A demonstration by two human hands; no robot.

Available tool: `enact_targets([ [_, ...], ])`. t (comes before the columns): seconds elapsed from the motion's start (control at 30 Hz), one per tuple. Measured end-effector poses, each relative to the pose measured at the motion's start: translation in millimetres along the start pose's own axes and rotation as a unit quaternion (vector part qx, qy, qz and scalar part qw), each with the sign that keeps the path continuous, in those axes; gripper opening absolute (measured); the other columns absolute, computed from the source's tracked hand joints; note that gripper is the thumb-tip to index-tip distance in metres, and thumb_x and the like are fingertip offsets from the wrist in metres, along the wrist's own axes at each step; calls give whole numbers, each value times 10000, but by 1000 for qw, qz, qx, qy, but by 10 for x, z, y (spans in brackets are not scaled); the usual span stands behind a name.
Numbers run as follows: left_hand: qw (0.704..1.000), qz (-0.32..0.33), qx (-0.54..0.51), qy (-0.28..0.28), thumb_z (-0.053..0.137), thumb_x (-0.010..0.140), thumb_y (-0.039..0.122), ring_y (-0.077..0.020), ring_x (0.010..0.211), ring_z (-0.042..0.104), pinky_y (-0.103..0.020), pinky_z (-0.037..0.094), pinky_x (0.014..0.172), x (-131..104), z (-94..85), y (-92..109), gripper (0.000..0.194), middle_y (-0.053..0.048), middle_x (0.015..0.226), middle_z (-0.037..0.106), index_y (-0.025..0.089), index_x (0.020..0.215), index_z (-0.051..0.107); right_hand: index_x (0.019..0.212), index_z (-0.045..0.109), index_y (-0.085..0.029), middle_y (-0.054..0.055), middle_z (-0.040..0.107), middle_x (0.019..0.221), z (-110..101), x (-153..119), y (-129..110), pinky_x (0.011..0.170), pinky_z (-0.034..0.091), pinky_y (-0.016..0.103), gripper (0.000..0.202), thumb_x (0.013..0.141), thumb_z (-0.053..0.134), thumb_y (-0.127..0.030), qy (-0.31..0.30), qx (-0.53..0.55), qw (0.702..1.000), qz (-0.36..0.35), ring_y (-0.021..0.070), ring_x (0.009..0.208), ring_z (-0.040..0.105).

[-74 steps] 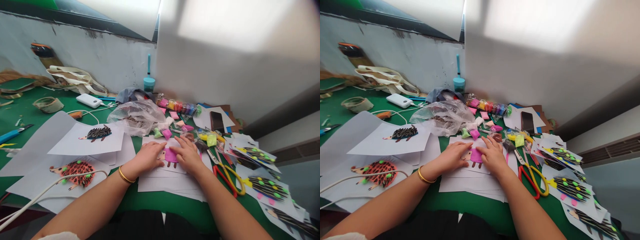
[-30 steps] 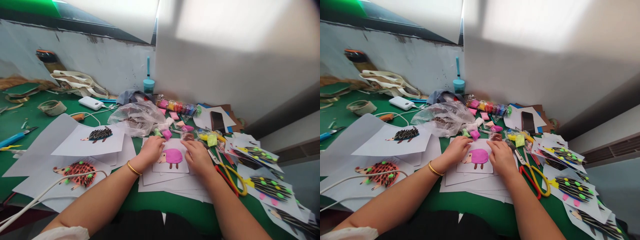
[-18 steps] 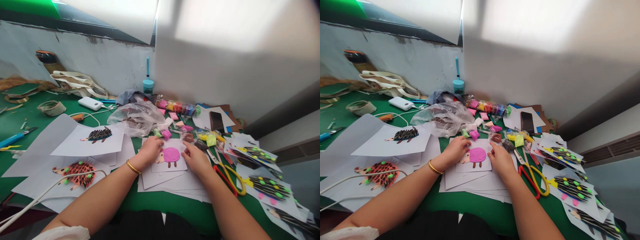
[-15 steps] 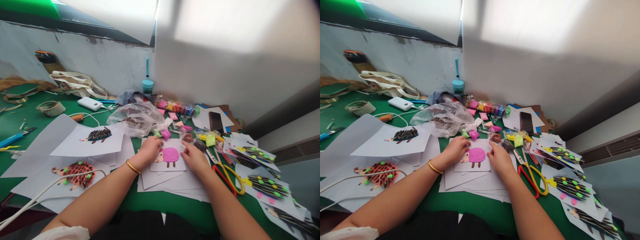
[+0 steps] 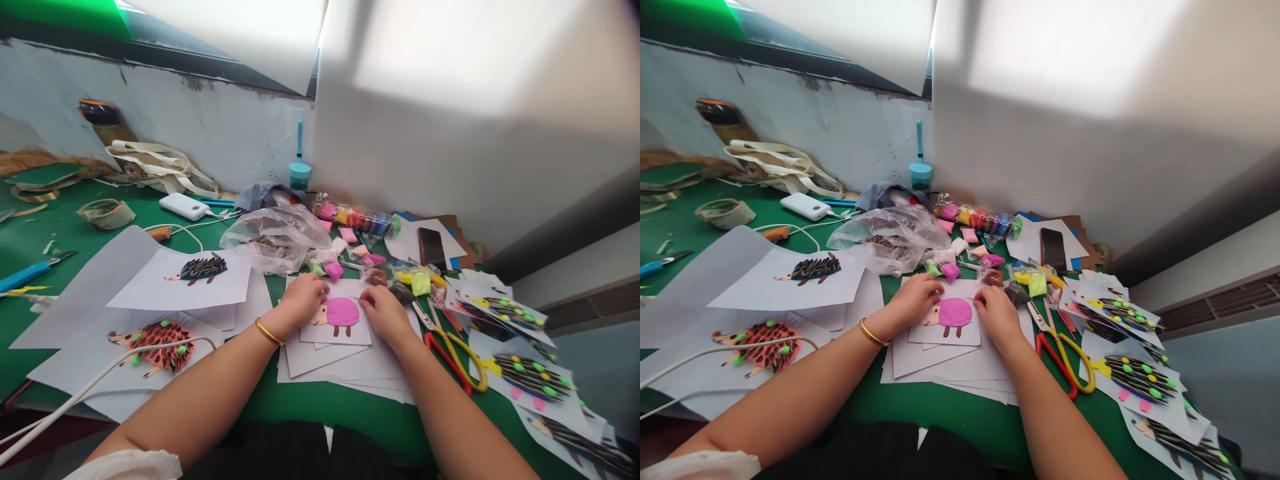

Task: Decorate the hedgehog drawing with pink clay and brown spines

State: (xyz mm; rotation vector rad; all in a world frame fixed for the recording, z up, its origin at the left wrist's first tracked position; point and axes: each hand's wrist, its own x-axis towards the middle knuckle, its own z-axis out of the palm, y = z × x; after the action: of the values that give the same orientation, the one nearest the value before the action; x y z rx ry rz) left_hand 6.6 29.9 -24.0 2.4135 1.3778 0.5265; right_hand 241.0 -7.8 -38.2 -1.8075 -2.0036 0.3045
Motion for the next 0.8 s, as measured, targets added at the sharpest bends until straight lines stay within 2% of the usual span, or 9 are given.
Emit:
enact_targets([
  [0.1, 1000, -3, -6, 3, 571, 899, 209, -233, 963, 613, -333, 462, 847, -4, -1, 5, 208, -84, 975, 673, 213, 960, 770, 789, 611, -205, 52, 616, 871, 4, -2, -48, 772, 419, 318, 119, 869, 523, -201, 17, -4, 1000, -6, 211, 874, 580],
  [0.23, 999, 3, -24, 24, 496, 956, 300, -215, 920, 618, -317, 454, 800, -21, -66, 54, 283, -82, 961, 681, 212, 960, 765, 885, 572, -204, 75, 636, 933, -84, -41, -180, 801, 416, 332, 125, 920, 457, -240, 47, 14, 998, -28, 230, 929, 583],
  [0.33, 996, 25, -69, 46, 589, 900, 378, -218, 934, 618, -314, 432, 806, -42, -144, 97, 231, -54, 973, 702, 232, 960, 758, 898, 554, -214, 57, 643, 868, -196, -58, -302, 732, 407, 330, 157, 947, 425, -290, 53, 55, 995, -59, 221, 818, 588],
  [0.4, 993, 20, -115, 21, 652, 840, 399, -203, 838, 618, -294, 421, 737, -58, -190, 117, 203, -24, 847, 702, 224, 881, 749, 883, 554, -218, 46, 631, 834, -260, -43, -365, 715, 405, 326, 160, 945, 438, -310, 60, 88, 992, -70, 211, 777, 577],
  [0.47, 984, -4, -179, -27, 658, 813, 394, -171, 701, 585, -269, 390, 632, -71, -225, 134, 209, 3, 693, 650, 199, 765, 714, 929, 567, -217, 41, 628, 850, -297, -7, -395, 727, 423, 321, 160, 938, 478, -349, 69, 164, 982, -59, 203, 785, 578],
  [0.53, 967, -38, -248, -47, 644, 801, 393, -150, 638, 547, -256, 362, 575, -81, -252, 156, 235, 12, 648, 610, 176, 719, 681, 1066, 572, -215, 42, 635, 893, -300, 31, -391, 736, 446, 315, 252, 924, 528, -419, 55, 283, 957, -29, 198, 808, 588],
  [0.6, 945, -72, -318, -34, 646, 785, 413, -146, 643, 544, -251, 370, 573, -90, -271, 188, 258, 6, 686, 613, 158, 761, 676, 1168, 566, -207, 48, 647, 922, -272, 47, -359, 729, 463, 310, 397, 891, 584, -492, 4, 399, 917, 1, 199, 822, 599],
  [0.7, 903, -111, -415, -25, 633, 794, 439, -148, 670, 567, -250, 405, 600, -105, -284, 239, 302, -10, 745, 633, 141, 833, 668, 1069, 634, -182, 42, 657, 852, -201, 10, -294, 686, 464, 299, 431, 814, 686, -526, -92, 489, 866, 45, 194, 768, 599],
  [0.8, 882, -116, -454, -43, 659, 783, 438, -158, 696, 593, -255, 429, 620, -117, -287, 259, 317, -30, 787, 660, 133, 870, 676, 994, 665, -171, 12, 639, 743, -157, -57, -253, 631, 446, 282, 393, 762, 760, -474, -130, 525, 837, 86, 167, 668, 570],
])
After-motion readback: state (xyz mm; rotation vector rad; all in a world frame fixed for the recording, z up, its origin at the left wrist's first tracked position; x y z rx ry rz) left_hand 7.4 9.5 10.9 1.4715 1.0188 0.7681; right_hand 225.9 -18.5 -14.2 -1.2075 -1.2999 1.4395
